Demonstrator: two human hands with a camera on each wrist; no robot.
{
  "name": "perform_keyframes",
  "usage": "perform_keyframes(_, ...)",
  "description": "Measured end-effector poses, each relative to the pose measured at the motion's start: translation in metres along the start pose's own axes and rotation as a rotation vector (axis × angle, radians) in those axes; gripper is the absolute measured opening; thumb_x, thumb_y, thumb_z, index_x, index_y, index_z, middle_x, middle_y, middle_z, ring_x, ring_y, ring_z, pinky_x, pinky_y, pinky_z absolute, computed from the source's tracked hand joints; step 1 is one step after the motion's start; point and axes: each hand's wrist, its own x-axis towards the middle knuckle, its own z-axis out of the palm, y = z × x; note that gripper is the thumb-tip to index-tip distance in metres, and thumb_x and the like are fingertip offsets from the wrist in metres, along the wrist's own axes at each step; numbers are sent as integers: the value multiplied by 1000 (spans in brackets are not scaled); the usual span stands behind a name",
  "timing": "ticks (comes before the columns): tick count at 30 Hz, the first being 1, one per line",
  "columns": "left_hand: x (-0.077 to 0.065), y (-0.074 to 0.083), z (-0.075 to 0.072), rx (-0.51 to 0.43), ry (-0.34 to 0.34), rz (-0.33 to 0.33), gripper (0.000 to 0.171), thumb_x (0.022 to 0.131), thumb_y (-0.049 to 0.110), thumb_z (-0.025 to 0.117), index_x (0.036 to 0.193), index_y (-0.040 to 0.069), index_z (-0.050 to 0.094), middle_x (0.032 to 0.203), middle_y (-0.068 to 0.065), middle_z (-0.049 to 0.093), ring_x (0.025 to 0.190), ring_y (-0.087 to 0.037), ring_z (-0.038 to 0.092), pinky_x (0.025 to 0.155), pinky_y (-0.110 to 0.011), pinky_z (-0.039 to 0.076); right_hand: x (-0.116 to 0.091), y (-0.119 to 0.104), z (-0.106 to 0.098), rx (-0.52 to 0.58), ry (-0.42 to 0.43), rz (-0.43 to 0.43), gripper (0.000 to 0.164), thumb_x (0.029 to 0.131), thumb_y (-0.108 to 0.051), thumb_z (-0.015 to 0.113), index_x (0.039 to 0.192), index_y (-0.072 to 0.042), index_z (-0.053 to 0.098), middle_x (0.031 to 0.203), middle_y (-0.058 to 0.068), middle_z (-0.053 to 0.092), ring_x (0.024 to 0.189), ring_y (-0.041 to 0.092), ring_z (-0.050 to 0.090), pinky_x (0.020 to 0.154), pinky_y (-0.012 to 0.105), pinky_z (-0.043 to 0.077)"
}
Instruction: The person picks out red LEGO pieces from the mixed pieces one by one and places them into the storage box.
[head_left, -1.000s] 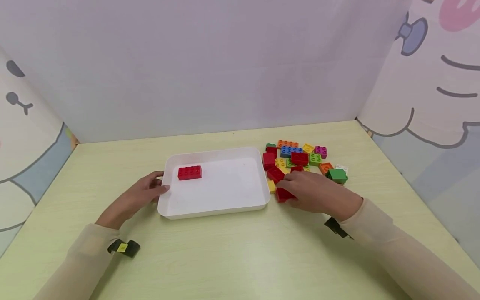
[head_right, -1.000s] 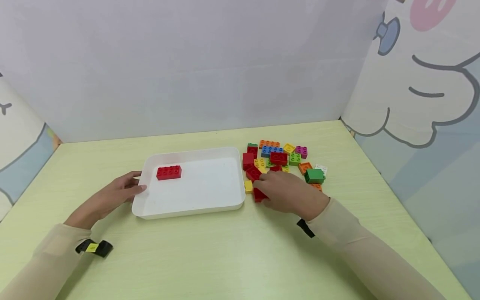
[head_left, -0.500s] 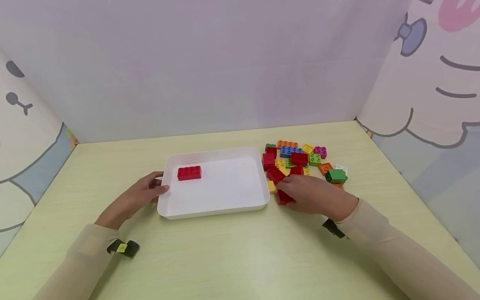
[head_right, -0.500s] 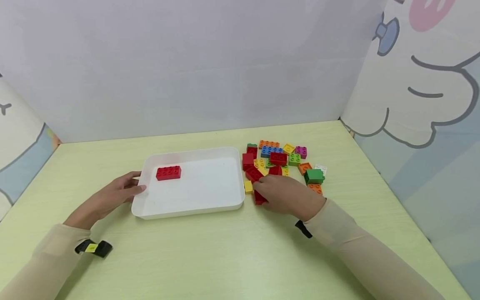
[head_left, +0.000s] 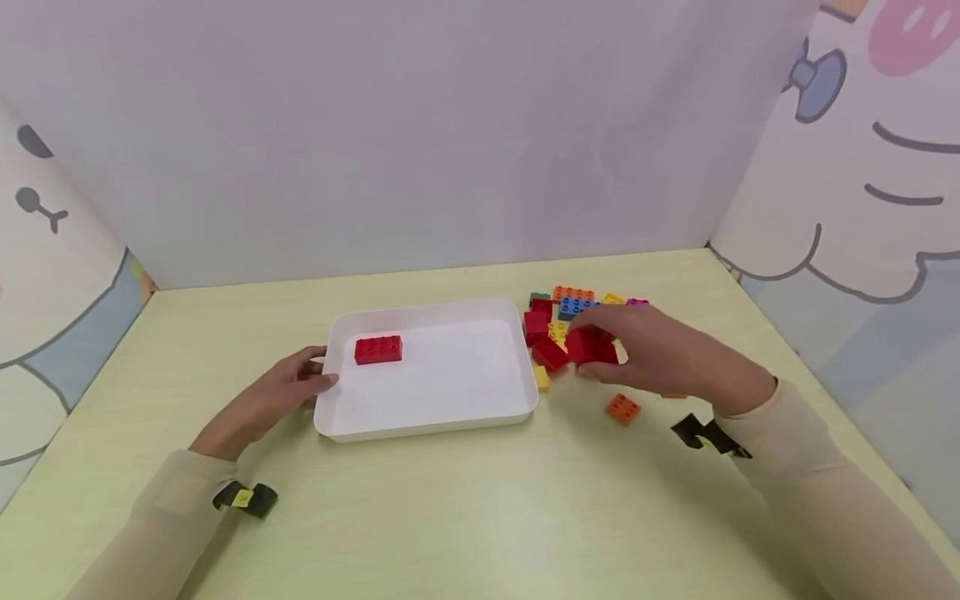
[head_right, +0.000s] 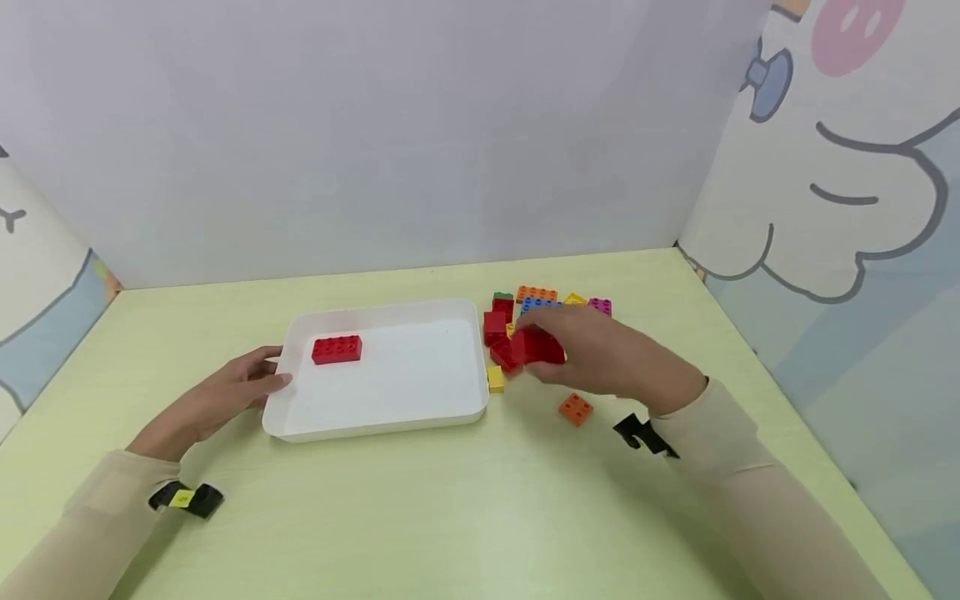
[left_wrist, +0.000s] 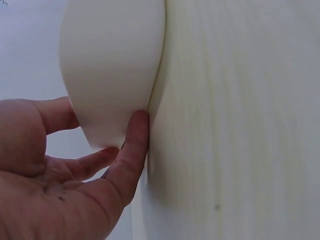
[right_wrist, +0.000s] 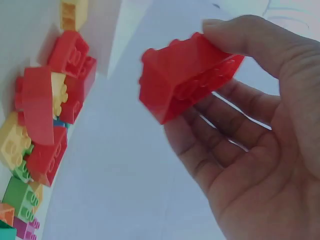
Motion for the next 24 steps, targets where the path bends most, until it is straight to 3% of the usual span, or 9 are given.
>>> perform_keyframes(5, 2, -1, 1, -8, -9, -6, 63, 94, 29, 55, 143, 5, 23, 122, -18, 42, 104, -29, 45, 84, -35, 43, -2, 11, -7, 45, 98, -44, 47, 79, -23, 73, 120, -15, 52, 97, -5, 56, 86, 14, 51, 68, 25, 48)
perform_keyframes(13, 1, 2, -1, 1, -10, -11, 62, 94, 28, 54, 143, 6, 23, 123, -18, 41, 105, -30, 44, 84, -35, 43, 3, 15, -6, 73, 95, -40, 46, 80, -35, 72, 118, -17, 52, 97, -7, 58, 88, 11, 54, 74, 28, 48)
perform_keyframes(17, 2, 2, -2, 4, -5, -11, 63, 94, 29, 54, 144, 6, 23, 122, -19, 41, 104, -30, 43, 82, -35, 43, 10, 12, -11, 110, 115, -52, 44, 80, -28, 73, 116, -18, 49, 98, -7, 58, 90, 11, 55, 76, 31, 49)
perform_keyframes(20, 2, 2, -3, 9, 0, -20, 64, 94, 29, 55, 144, 5, 22, 123, -19, 40, 105, -31, 43, 83, -34, 43, 18, 5, -14, 135, 147, -110, 44, 81, -23, 72, 117, -20, 47, 101, -8, 57, 91, 9, 55, 76, 29, 49)
perform_keyframes(24, 2, -1, -3, 1, 2, -18, 64, 94, 29, 55, 144, 6, 23, 123, -19, 40, 105, -31, 43, 83, -35, 43, 29, -7, -18, 125, 197, -254, 42, 83, -26, 69, 121, -22, 52, 107, -7, 57, 90, 8, 53, 72, 26, 48)
